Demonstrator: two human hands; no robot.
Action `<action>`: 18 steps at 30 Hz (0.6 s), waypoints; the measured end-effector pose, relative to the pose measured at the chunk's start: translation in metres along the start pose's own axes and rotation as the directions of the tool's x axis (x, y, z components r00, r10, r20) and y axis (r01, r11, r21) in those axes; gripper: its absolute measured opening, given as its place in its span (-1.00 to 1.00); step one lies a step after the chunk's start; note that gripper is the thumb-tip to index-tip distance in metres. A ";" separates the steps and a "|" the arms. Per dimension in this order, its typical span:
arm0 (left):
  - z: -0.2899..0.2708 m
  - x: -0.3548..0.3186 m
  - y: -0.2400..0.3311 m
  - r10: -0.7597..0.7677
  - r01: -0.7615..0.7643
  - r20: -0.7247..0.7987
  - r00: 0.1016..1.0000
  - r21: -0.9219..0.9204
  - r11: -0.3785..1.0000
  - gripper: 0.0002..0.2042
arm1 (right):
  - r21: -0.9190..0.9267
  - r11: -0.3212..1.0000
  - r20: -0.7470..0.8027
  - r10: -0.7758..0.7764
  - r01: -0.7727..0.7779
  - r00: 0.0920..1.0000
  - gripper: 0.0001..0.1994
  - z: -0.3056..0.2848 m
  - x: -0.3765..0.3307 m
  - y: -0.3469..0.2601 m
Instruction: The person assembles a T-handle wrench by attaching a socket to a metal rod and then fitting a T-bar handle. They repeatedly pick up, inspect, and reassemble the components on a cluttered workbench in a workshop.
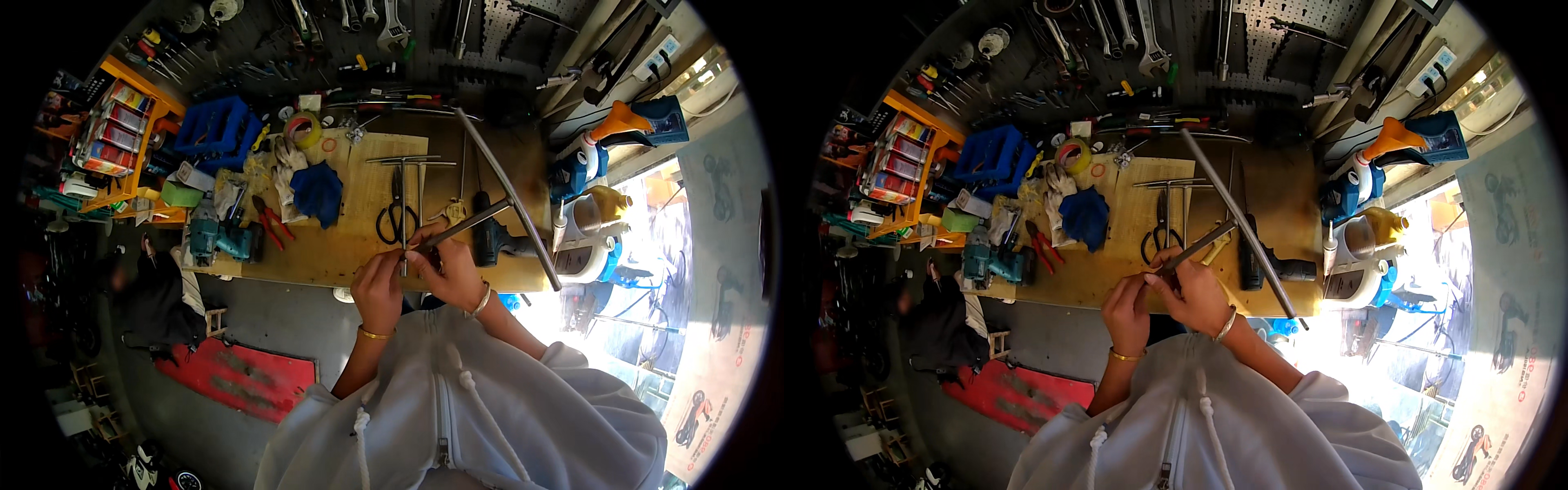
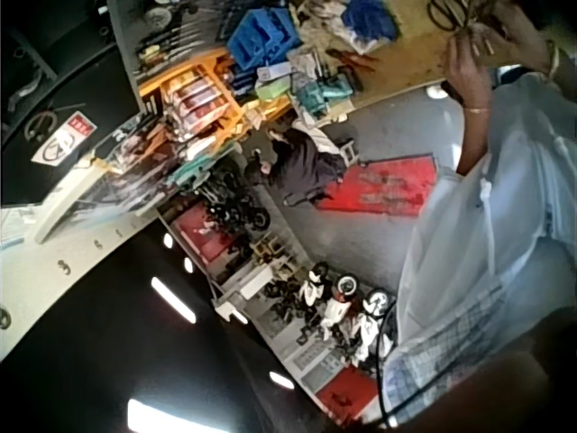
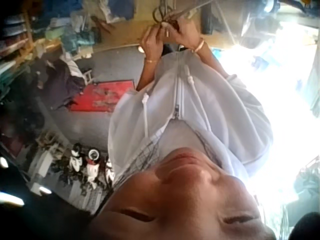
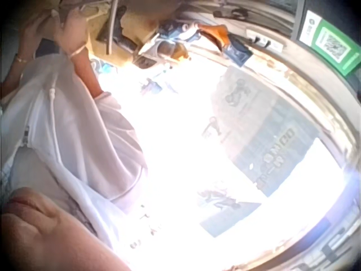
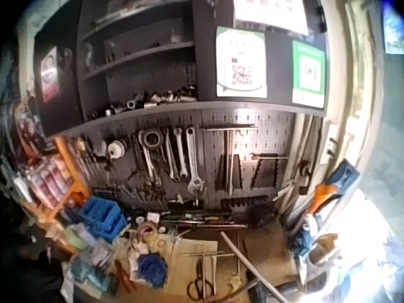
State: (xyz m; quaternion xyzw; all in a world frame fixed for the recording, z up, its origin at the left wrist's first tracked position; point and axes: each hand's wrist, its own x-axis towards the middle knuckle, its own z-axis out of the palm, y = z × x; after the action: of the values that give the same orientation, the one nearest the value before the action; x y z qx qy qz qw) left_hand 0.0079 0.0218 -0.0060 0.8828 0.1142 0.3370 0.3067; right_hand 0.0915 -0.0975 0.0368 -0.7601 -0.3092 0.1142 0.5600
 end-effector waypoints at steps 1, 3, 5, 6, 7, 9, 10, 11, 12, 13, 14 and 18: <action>0.000 0.001 0.001 -0.008 0.008 0.003 1.000 -0.015 1.000 -0.82 | -0.019 0.999 0.021 0.038 -0.038 0.999 -0.80 -0.002 0.000 -0.006; 0.000 0.002 0.004 -0.024 0.025 0.010 1.000 -0.045 0.999 -0.84 | -0.031 0.999 -0.030 -0.012 0.011 0.999 -0.76 -0.001 0.002 -0.003; 0.001 0.002 0.007 -0.025 0.024 -0.008 1.000 -0.073 0.997 -0.84 | -0.048 0.999 -0.035 -0.008 0.006 0.999 -0.76 -0.003 0.003 -0.003; 0.001 0.003 0.008 -0.025 0.023 -0.020 0.999 -0.086 0.996 -0.84 | -0.059 0.998 -0.014 0.019 -0.020 1.000 -0.77 -0.005 0.003 -0.003; 0.003 0.001 0.007 -0.052 0.049 -0.030 0.998 -0.091 0.995 -0.83 | -0.070 0.997 0.007 0.046 -0.045 0.999 -0.78 -0.006 0.003 -0.003; 0.008 -0.004 0.003 -0.103 0.098 -0.047 0.994 -0.105 0.990 -0.81 | -0.076 0.997 -0.007 0.026 -0.026 1.000 -0.80 -0.007 0.004 -0.002; 0.008 -0.005 0.001 -0.101 0.098 -0.041 0.994 -0.076 0.992 -0.80 | -0.079 0.997 -0.016 0.016 -0.017 1.000 -0.82 -0.007 0.004 -0.002; 0.008 -0.005 -0.001 -0.099 0.098 -0.036 0.994 -0.045 0.994 -0.80 | -0.010 0.998 0.000 0.059 -0.059 0.998 -0.83 -0.007 0.004 -0.002; 0.006 -0.002 0.000 -0.099 0.099 -0.029 0.995 -0.015 0.995 -0.80 | 0.060 0.993 0.020 0.103 -0.104 0.995 -0.84 -0.006 0.003 0.000; 0.005 0.000 0.003 -0.082 0.082 -0.018 0.996 -0.004 0.997 -0.79 | 0.128 0.981 0.043 0.145 -0.149 0.989 -0.85 -0.006 0.003 0.001; 0.002 0.003 0.009 -0.066 0.066 -0.006 0.998 0.006 0.998 -0.79 | 0.124 0.984 0.034 0.128 -0.131 0.991 -0.86 -0.006 0.004 0.003; 0.001 0.006 0.018 -0.092 0.096 0.079 0.993 -0.046 0.994 -0.77 | 0.144 0.987 0.033 0.073 -0.078 0.997 -0.88 -0.009 0.006 0.012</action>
State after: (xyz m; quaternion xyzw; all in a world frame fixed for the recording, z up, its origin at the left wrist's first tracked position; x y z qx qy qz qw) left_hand 0.0128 0.0103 0.0078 0.8808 0.1354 0.2909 0.3481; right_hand 0.1049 -0.1033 0.0304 -0.7269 -0.2788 0.1680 0.6047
